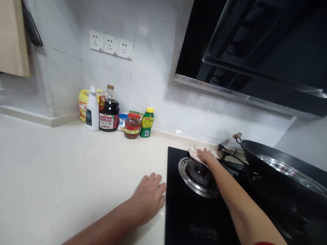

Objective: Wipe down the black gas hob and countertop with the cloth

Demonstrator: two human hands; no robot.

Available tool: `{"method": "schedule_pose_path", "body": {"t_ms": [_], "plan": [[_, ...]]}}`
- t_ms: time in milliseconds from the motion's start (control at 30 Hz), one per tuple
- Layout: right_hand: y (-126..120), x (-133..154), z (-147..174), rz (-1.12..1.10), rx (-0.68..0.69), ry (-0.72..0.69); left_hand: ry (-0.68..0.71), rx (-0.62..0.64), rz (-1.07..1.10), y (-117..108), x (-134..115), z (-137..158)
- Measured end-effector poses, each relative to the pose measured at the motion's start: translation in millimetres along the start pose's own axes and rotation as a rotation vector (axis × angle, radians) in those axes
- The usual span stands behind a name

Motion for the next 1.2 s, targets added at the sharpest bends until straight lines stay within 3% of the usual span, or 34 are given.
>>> {"method": "schedule_pose_path", "body": {"t_ms": [133,300,533,733,933,1067,1200], "plan": [[-11,43,-17,-0.07,0.069,-0.094,-0.014,0.046,-0.017,4,1,-2],[-23,88,1,-0.123,0.03,-0.189,-0.011,0.044,-0.01,-3,1,-2],[-31,124,65,-0.145,-0.114,-0.484,-0.006,0.058,0.077,-17,7,-4],[-30,144,140,-0.188,-0.167,-0.736,-0.043,-0.025,0.235,-14,23,-5],[-19,119,209,-0.524,-0.184,-0.91,-0.076,-0.066,0.352,-10,36,-1],[-5,82,258,-0.724,-0.152,-0.834,-0.062,-0.073,0.376,-7,40,-1],[2,43,307,-0.784,-0.134,-0.723,-0.029,-0.085,0.369,-6,37,-1]]}}
Point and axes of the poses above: each hand's wrist, its own z-axis away from the middle knuckle, its own y-axis out of the palm, x = y × z, the point moved 3 cm from there along -z, towards the middle knuckle, and after that the axes turned 4 degrees about x, right-handed, at the moved point
